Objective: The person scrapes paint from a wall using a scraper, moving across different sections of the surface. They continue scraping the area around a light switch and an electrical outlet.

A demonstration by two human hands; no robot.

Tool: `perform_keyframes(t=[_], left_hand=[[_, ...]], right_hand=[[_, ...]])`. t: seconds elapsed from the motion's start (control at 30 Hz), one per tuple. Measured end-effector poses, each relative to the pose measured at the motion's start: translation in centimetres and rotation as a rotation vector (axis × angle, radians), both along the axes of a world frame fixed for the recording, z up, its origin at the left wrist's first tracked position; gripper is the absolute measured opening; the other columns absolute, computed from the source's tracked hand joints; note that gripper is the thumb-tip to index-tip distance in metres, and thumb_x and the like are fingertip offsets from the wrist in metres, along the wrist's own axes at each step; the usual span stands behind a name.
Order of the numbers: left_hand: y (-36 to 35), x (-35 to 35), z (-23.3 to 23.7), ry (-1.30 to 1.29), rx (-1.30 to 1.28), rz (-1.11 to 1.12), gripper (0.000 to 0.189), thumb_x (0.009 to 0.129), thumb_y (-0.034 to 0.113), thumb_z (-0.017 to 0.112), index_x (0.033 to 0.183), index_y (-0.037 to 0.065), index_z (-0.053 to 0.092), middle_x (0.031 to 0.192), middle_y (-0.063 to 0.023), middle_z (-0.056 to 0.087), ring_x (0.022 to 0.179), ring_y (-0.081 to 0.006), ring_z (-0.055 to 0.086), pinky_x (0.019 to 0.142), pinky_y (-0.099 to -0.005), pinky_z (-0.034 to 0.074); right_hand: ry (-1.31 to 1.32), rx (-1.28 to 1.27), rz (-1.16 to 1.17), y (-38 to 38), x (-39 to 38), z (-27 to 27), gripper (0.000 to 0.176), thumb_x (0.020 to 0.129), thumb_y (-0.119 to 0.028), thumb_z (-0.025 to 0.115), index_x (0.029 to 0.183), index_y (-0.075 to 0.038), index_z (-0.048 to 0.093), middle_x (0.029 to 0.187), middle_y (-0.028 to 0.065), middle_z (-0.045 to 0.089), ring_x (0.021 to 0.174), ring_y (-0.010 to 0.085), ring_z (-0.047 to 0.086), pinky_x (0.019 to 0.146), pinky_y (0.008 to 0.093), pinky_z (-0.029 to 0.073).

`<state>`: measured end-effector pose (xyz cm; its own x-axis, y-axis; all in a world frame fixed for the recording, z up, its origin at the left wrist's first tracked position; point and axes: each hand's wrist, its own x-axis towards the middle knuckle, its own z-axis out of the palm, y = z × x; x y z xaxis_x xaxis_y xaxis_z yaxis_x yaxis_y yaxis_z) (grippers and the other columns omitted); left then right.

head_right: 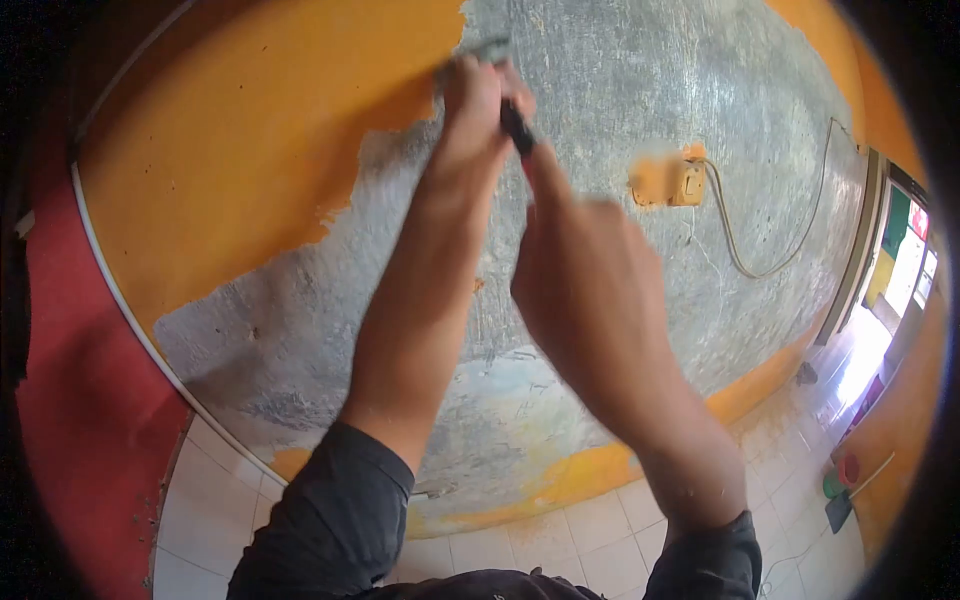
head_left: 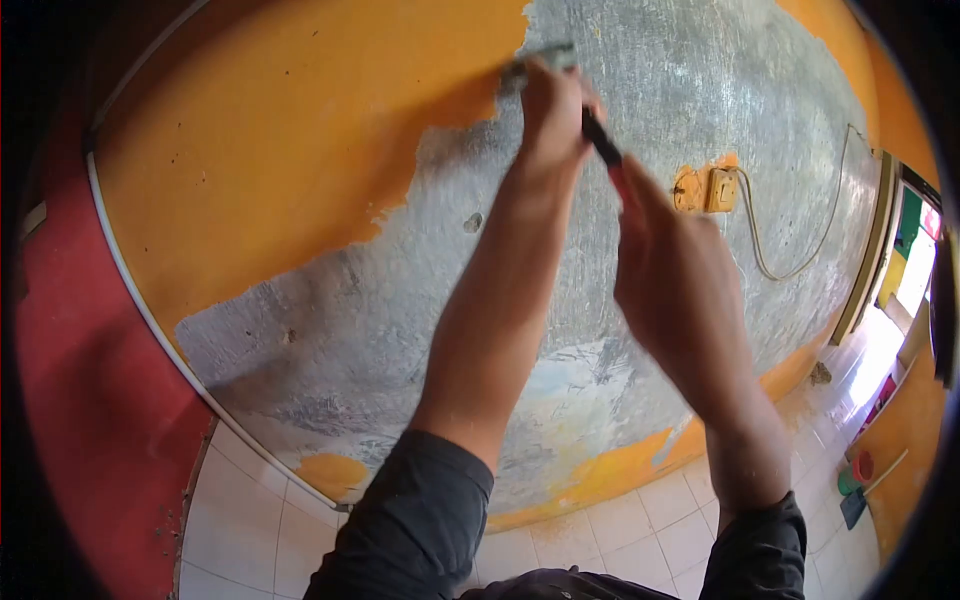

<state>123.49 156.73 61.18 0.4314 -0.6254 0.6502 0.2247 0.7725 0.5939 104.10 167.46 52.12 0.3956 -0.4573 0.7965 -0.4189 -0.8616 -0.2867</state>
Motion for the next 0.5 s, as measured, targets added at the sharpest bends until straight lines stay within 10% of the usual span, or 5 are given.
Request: perform_keyframes(t=[0.07, 0.2, 0.5], left_hand=[[-0.6, 0.7, 2.9, 0.384, 0.071, -0.418, 0.040, 0.099, 0.042, 0.038, 0.087, 0.006, 0.050, 0.057, -0.0006, 0.045, 0.043, -0.0133, 0.042, 0.039, -0.0246, 0.028], [0.7, -1.0, 1.1, 0.185, 0.213, 0.007, 0.050, 0.099, 0.052, 0.035, 0.086, 0.006, 0.049, 0.056, -0.0001, 0.042, 0.044, -0.0132, 0.040, 0.040, -0.0284, 0.031], [-0.3, 0.5, 4.0, 0.223, 0.152, -0.155, 0.043, 0.097, 0.048, 0.038, 0.076, 0.012, 0.047, 0.055, 0.0012, 0.042, 0.042, -0.0126, 0.038, 0.040, -0.0251, 0.030]], right_hand=[[-0.118, -0.163, 0.032, -0.9, 0.1, 1.9, 0.033, 0.094, -0.010, 0.050, 0.127, -0.007, 0.054, 0.065, 0.0238, 0.062, 0.062, 0.0423, 0.064, 0.058, 0.0544, 0.048], [-0.042, -0.071, -0.002, -1.0, -0.2, 0.1, 0.034, 0.093, -0.010, 0.049, 0.127, -0.008, 0.054, 0.065, 0.0222, 0.062, 0.063, 0.0425, 0.064, 0.058, 0.0541, 0.049], [-0.133, -0.130, 0.056, -1.2, -0.3, 3.0, 0.037, 0.090, -0.006, 0.054, 0.127, -0.008, 0.059, 0.077, 0.0268, 0.064, 0.070, 0.0436, 0.064, 0.065, 0.0516, 0.049]])
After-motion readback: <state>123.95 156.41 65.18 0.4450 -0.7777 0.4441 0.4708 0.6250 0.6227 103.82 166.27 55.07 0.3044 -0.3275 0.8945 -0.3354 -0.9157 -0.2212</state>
